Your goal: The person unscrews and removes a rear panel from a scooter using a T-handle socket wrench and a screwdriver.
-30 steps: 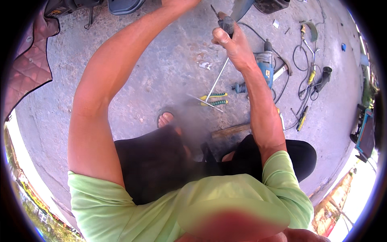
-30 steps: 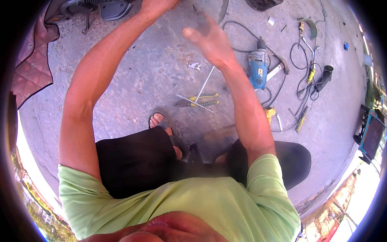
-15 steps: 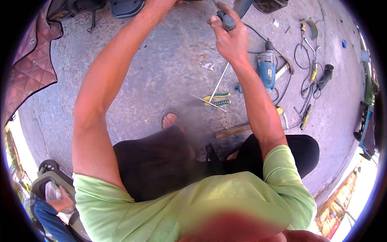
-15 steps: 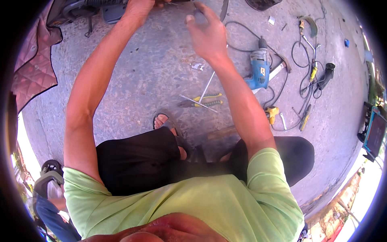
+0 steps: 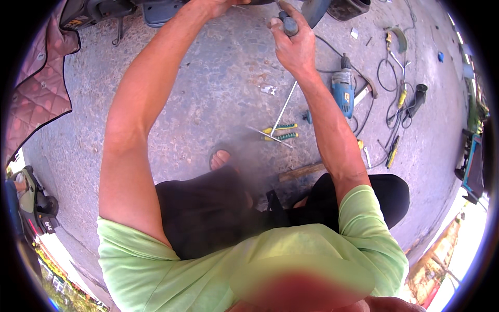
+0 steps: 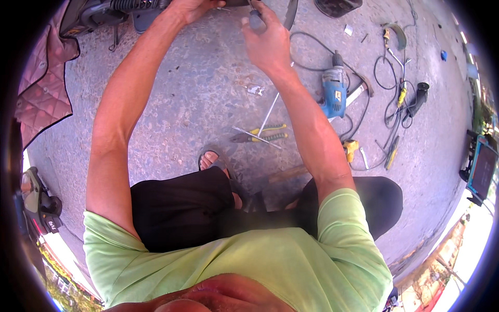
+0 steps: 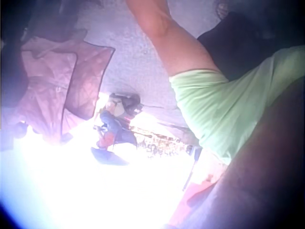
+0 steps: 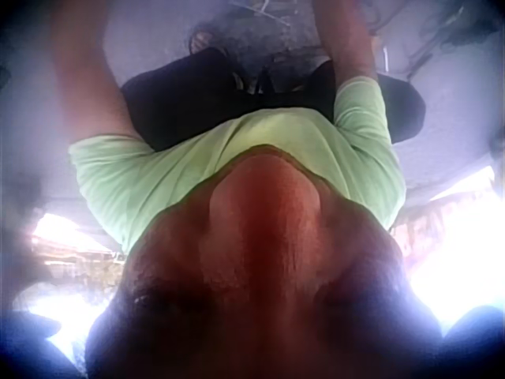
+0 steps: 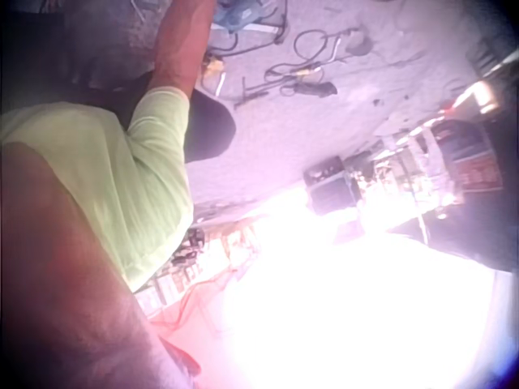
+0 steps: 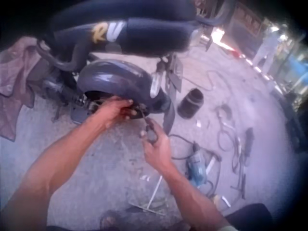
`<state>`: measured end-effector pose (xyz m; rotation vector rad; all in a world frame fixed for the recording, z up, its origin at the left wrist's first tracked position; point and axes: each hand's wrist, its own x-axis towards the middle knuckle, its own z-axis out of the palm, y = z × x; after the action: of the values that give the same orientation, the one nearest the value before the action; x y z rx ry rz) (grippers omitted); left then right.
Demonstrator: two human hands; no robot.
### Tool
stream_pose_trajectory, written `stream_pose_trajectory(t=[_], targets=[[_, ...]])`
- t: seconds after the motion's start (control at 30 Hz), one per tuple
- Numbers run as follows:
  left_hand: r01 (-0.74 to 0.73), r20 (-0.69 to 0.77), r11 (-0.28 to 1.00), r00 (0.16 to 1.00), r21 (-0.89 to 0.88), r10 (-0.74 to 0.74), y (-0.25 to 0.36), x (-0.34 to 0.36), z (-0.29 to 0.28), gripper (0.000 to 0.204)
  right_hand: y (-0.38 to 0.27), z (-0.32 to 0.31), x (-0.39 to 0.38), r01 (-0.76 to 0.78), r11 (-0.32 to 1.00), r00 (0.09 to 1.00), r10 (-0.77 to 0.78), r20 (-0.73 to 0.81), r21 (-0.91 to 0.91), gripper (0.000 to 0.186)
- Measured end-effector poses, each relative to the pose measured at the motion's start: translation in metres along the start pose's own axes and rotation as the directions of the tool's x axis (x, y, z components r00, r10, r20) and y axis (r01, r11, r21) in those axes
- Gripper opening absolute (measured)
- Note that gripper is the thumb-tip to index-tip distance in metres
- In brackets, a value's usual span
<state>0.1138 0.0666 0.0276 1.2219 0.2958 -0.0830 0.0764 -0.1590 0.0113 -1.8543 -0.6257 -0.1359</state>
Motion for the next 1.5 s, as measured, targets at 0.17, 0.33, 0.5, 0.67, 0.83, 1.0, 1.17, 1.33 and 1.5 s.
stream_pose_trajectory(t=[0.17,0.33,0.5,0.67,0.83,1.0,1.17,1.33,1.5], targets=[[-0.029,-0.007,0.999,1.000,0.036,0.029,-0.003,0.005,-0.001,0.018,0.002,0.003,0.000,0.023,0.999,1.000,-0.023,-0.009,-0.027,0.052],[-0.089,-0.021,0.995,0.996,-0.042,0.088,-0.009,0.008,0.004,0.014,0.001,0.003,-0.001,0.045,0.994,0.998,-0.048,-0.030,-0.099,0.066],[-0.109,-0.032,0.994,0.993,0.024,0.110,-0.010,0.006,0.006,0.012,-0.013,0.001,0.009,0.108,0.939,0.994,-0.093,0.062,-0.328,0.067],[-0.136,-0.091,0.988,0.986,0.077,0.143,-0.010,0.004,0.012,0.009,-0.016,0.006,0.008,0.072,0.951,0.995,-0.048,0.086,-0.299,0.067],[-0.165,-0.112,0.985,0.979,0.044,0.169,-0.010,0.007,0.018,0.010,0.010,0.027,0.020,0.310,0.938,0.948,-0.291,-0.129,0.155,0.058],[-0.166,-0.129,0.985,0.977,0.043,0.170,-0.015,0.009,0.014,0.014,-0.016,0.039,0.006,-0.344,0.638,0.899,0.436,0.045,0.689,0.043],[-0.163,-0.138,0.987,0.977,-0.014,0.160,-0.016,0.008,0.018,0.017,-0.015,0.042,0.006,-0.359,0.193,0.835,0.504,0.222,0.913,0.040],[-0.218,-0.135,0.976,0.968,-0.023,0.213,-0.021,0.006,0.023,0.019,-0.012,0.031,0.011,-0.358,-0.211,0.824,0.387,0.414,0.910,0.032],[-0.263,-0.193,0.962,0.942,0.078,0.273,-0.026,0.014,0.025,0.017,-0.002,0.038,0.011,-0.313,-0.364,0.818,0.366,0.444,0.877,0.030]])
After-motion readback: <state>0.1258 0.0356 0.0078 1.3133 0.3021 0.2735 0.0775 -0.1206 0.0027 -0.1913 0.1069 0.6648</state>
